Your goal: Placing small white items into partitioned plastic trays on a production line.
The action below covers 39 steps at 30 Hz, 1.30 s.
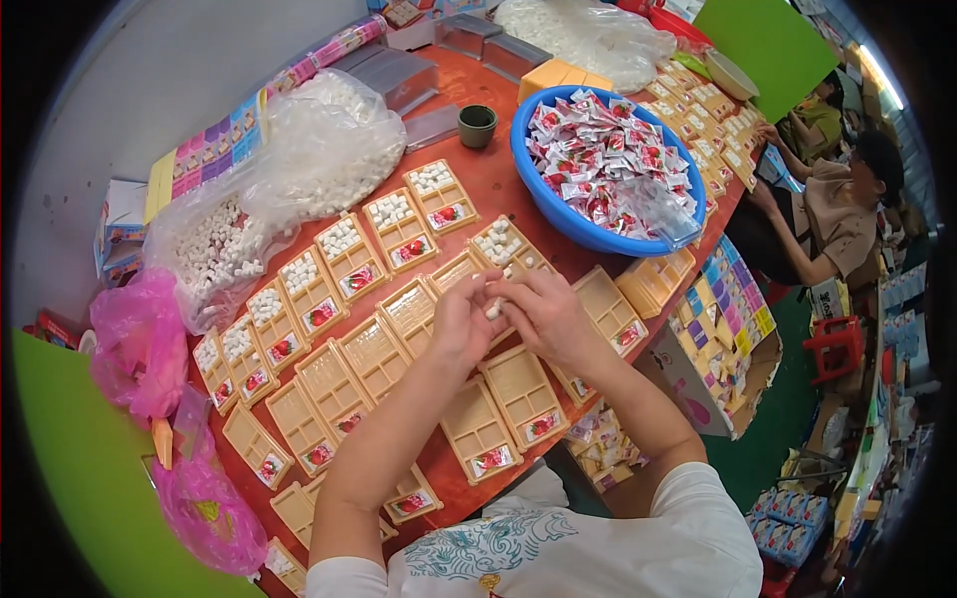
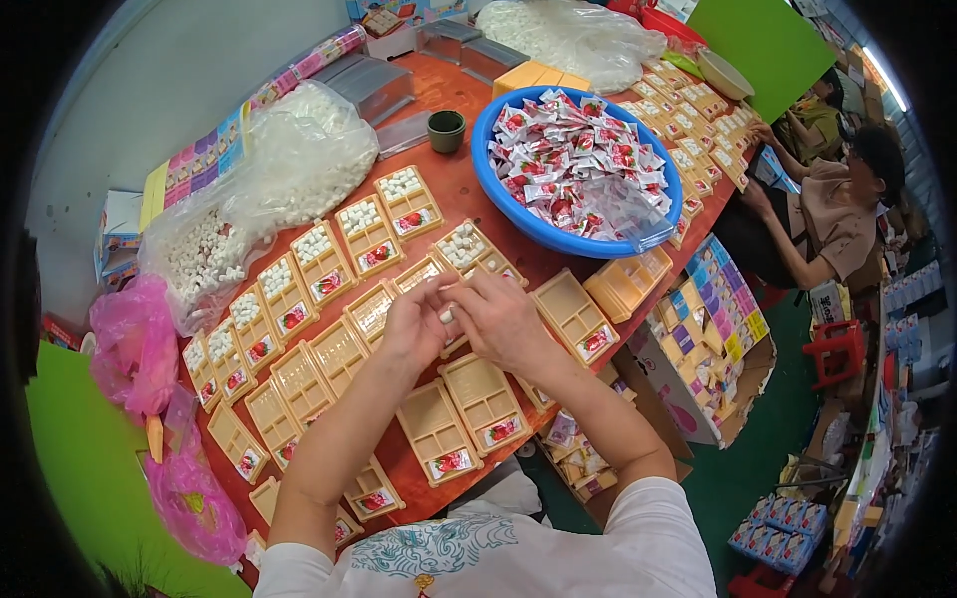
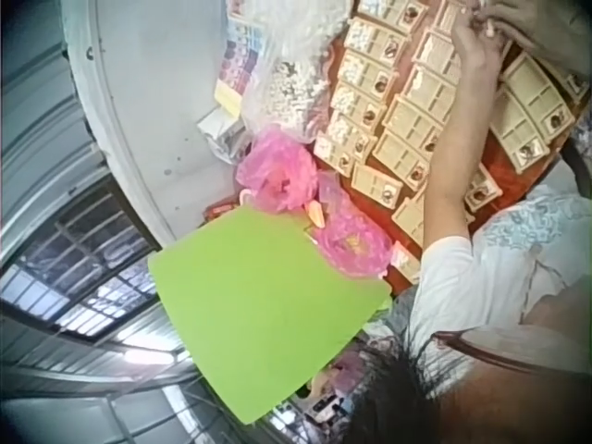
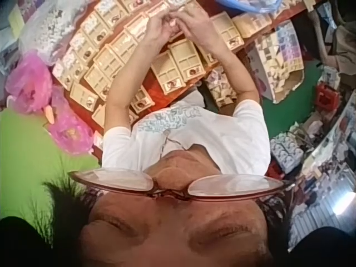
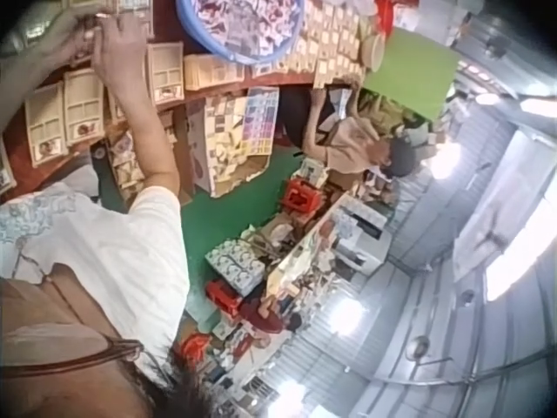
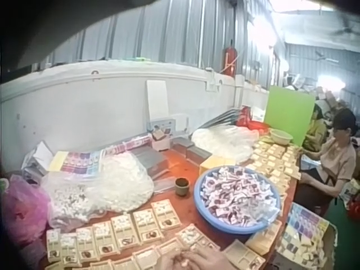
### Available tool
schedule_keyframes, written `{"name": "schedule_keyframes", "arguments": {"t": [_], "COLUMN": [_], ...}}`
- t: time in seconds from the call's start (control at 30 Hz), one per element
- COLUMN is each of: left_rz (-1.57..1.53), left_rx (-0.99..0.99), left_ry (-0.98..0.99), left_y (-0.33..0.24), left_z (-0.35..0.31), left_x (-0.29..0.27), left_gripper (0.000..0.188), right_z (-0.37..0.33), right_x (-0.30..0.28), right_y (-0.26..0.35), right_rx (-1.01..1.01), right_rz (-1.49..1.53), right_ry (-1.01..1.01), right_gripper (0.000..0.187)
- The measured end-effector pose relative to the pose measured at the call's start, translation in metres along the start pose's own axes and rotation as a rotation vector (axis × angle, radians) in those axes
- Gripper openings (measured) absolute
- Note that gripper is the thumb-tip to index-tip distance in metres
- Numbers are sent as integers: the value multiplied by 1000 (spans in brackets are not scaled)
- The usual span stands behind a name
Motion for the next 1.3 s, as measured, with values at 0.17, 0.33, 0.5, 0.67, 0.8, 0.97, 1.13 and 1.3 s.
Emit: {"name": "schedule_keyframes", "arguments": {"t": [0.17,0.33,0.5,0.67,0.8,0.97,1.13,1.3], "left_rz": [-6,104,125,125,134,205,463,1814], "left_rx": [-9,71,229,313,295,362,490,1070], "left_ry": [-72,-108,-88,-113,-71,-32,-43,-65], "left_y": [13,-6,-37,-46,-43,-53,-61,-49], "left_z": [-11,5,49,73,73,64,65,52], "left_x": [-11,-4,9,20,30,31,11,39], "left_gripper": [26,26,25,24,23,26,28,25], "right_z": [2,14,1,-14,-8,-2,3,14], "right_x": [8,11,-1,-7,6,38,38,33], "right_y": [-53,-70,-74,-75,-76,-86,-92,-95], "right_rx": [162,225,349,280,161,11,119,237], "right_rz": [-57,61,170,-116,-309,-608,-465,-298], "right_ry": [-33,-95,-132,-37,69,221,154,51], "right_gripper": [10,12,12,9,9,9,7,5]}}
Point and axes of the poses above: each hand's wrist, its own z-axis towards the middle knuckle, its own x-axis out of the palm, y = z × x, the point moved 7 cm from there along z, towards the middle knuckle, and after that the axes turned 5 degrees about -y, right-handed, at the moved point
